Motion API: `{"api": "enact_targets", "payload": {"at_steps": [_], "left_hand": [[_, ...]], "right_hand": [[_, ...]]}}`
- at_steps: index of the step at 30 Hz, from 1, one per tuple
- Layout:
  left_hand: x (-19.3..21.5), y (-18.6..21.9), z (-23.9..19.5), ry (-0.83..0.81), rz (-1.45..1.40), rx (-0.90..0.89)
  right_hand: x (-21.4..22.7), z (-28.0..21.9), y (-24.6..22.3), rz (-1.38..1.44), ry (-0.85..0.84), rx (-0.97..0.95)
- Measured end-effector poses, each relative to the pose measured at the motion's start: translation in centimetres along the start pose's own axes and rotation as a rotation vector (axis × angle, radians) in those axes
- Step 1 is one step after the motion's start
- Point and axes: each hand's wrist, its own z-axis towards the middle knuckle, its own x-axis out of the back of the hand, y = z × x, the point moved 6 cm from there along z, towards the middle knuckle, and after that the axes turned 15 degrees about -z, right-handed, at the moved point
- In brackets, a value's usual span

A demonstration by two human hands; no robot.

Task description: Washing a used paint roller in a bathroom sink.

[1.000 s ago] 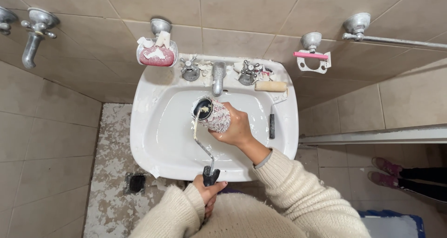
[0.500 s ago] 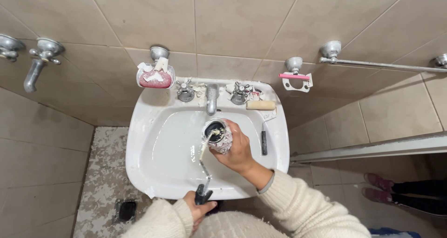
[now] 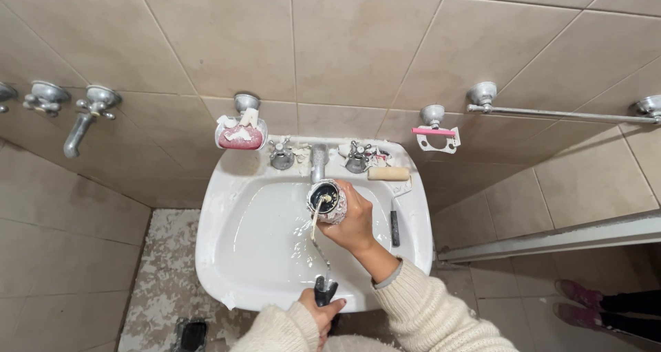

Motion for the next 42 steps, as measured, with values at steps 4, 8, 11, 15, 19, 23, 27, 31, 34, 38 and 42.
{"api": "enact_targets", "payload": {"at_steps": [4,8,11,15,19,23,27,31,34,38,42], "left_hand": [[0.6,-2.3,3.1,-0.087,0.001,-0.033],[4.8,-3.6,5.4,-0.034,0.181,-0.205],[5.6,-1.1,3.6,0.05,0.438,-0.345],[5.4,1.0,0.5,-0.025,0.585,-0.181],[3.3,0.5,-2.6,-0.142,0.646,-0.018],[2.7,-0.1,-2.3,-0.114,0.446,-0.103],[1.8,0.8,-2.5,-0.126,0.436,-0.122],[1.7,0.0,1.3,0.022,0.475,-0.391],[-0.4,2.0,-1.3,-0.058,0.292,-0.263],[1.0,2.7,-3.1,-0.139,0.113,-0.22],[1.8,3.5,-6.7,-0.32,0.005,-0.131]], "right_hand": [[-0.5,-0.7,1.4,-0.02,-0.063,-0.028],[0.6,-1.4,1.4,0.121,-0.164,0.066],[2.8,-0.1,0.1,0.093,-0.183,0.199],[4.9,2.1,-2.3,0.145,-0.349,0.257],[6.1,2.7,-4.5,0.183,-0.326,0.483],[5.5,2.4,-3.6,0.126,-0.266,0.407],[3.3,1.8,-1.1,0.24,-0.313,0.14],[4.0,2.3,-2.6,0.049,-0.079,0.155],[3.9,3.3,-2.7,-0.034,0.005,0.148],[4.3,3.9,-2.6,-0.027,0.056,0.174],[4.4,5.0,-3.4,0.396,-0.208,0.143]]}}
